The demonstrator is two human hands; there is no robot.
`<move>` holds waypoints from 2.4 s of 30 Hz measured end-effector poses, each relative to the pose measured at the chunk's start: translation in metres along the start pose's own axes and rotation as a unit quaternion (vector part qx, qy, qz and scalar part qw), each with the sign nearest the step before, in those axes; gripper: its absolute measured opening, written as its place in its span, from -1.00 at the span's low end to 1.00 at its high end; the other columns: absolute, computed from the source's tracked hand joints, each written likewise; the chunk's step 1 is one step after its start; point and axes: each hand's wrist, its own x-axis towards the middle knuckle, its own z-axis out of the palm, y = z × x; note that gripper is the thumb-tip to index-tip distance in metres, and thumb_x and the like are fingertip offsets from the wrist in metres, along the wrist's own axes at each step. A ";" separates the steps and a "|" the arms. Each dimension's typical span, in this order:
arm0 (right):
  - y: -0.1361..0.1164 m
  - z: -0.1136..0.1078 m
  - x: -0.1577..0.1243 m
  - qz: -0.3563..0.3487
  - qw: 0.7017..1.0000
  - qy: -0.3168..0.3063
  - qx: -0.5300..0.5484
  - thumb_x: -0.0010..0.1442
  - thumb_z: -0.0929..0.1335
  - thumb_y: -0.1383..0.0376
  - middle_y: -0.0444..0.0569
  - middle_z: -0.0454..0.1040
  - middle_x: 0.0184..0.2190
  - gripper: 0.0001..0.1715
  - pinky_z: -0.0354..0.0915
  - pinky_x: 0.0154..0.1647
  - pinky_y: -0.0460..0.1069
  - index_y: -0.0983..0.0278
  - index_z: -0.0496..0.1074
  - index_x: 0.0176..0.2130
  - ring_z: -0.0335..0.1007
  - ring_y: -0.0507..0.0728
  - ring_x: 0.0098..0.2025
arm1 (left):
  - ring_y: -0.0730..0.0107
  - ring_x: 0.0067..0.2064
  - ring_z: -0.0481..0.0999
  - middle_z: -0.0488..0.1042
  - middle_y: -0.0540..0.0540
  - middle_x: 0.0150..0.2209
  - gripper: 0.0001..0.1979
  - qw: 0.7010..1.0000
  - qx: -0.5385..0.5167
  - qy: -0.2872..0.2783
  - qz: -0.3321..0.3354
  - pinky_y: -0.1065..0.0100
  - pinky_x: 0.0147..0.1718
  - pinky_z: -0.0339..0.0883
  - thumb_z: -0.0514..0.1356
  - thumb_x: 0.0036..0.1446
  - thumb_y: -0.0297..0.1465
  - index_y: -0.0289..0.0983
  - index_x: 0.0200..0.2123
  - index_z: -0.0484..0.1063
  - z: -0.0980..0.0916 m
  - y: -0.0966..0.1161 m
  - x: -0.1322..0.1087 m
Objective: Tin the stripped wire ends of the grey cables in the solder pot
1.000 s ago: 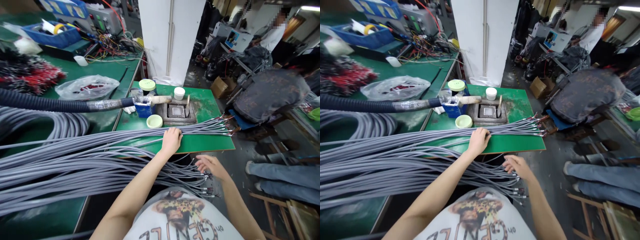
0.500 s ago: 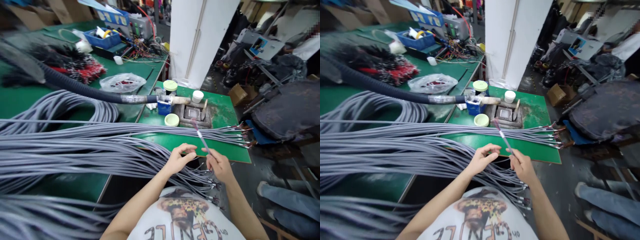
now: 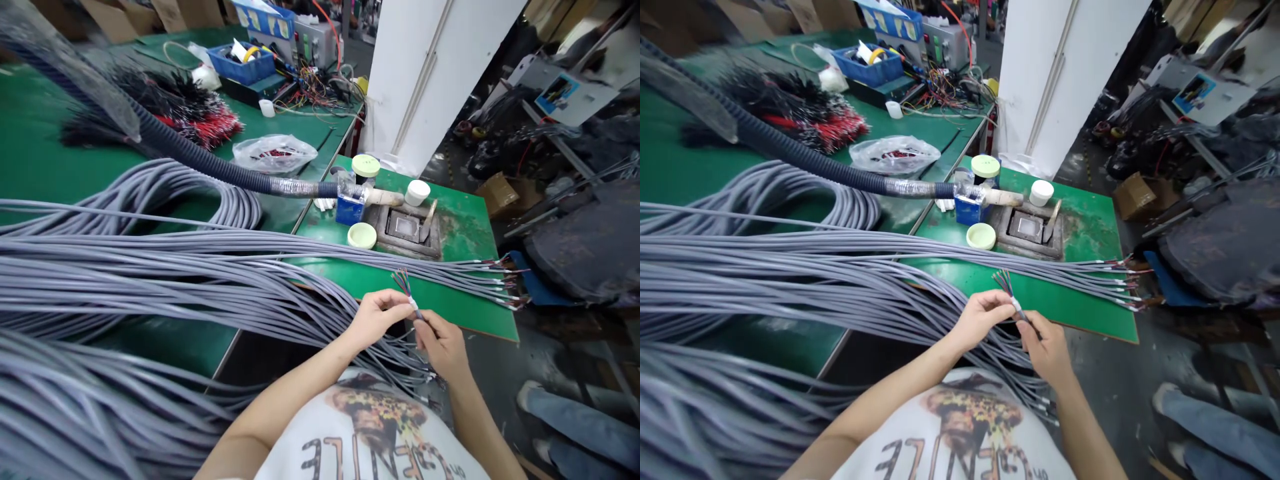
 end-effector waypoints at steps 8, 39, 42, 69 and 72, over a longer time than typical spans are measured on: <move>0.002 0.004 0.004 0.012 0.999 -0.020 0.029 0.30 0.21 0.22 -0.22 0.28 -0.69 -0.70 0.15 -0.56 -0.13 0.31 0.44 -0.15 0.20 -0.04 -0.64 | 0.49 -0.40 0.47 0.54 -0.01 -0.46 -0.81 0.995 -0.044 0.082 0.047 0.43 -0.29 0.32 0.37 -0.09 -0.32 -0.33 -0.48 0.51 -0.006 0.008 0.008; -0.001 -0.003 0.016 0.019 0.999 -0.039 0.026 0.31 0.22 0.18 -0.19 0.30 -0.63 -0.69 0.11 -0.51 -0.12 0.29 0.45 -0.21 0.19 -0.03 -0.58 | 0.60 -0.57 0.32 0.44 0.03 -0.57 -0.86 0.997 -0.062 -0.002 0.045 0.51 -0.55 0.15 0.32 -0.09 -0.41 -0.33 -0.48 0.42 -0.017 -0.001 0.031; -0.004 -0.003 0.016 0.010 0.999 -0.037 0.014 0.31 0.21 0.17 -0.19 0.28 -0.63 -0.68 0.10 -0.51 -0.11 0.29 0.45 -0.23 0.18 -0.02 -0.58 | 0.55 -0.54 0.37 0.45 0.03 -0.56 -0.82 0.997 -0.058 0.007 0.056 0.51 -0.56 0.15 0.34 -0.11 -0.38 -0.31 -0.44 0.42 -0.019 0.000 0.031; -0.010 -0.003 0.015 -0.022 0.999 -0.040 0.002 0.31 0.21 0.16 -0.16 0.30 -0.60 -0.66 0.11 -0.51 -0.11 0.29 0.47 -0.23 0.19 -0.01 -0.56 | 0.62 -0.60 0.25 0.41 0.04 -0.59 -0.84 0.996 -0.057 -0.057 0.026 0.49 -0.55 0.09 0.35 -0.16 -0.42 -0.34 -0.48 0.45 -0.025 0.007 0.031; -0.005 0.001 0.015 -0.013 0.999 -0.014 0.031 0.31 0.21 0.17 -0.18 0.28 -0.63 -0.67 0.13 -0.50 -0.11 0.29 0.47 -0.22 0.19 -0.01 -0.57 | 0.60 -0.58 0.31 0.45 0.01 -0.57 -0.80 0.994 -0.112 -0.016 0.000 0.50 -0.53 0.16 0.35 -0.11 -0.35 -0.34 -0.44 0.44 -0.019 0.001 0.029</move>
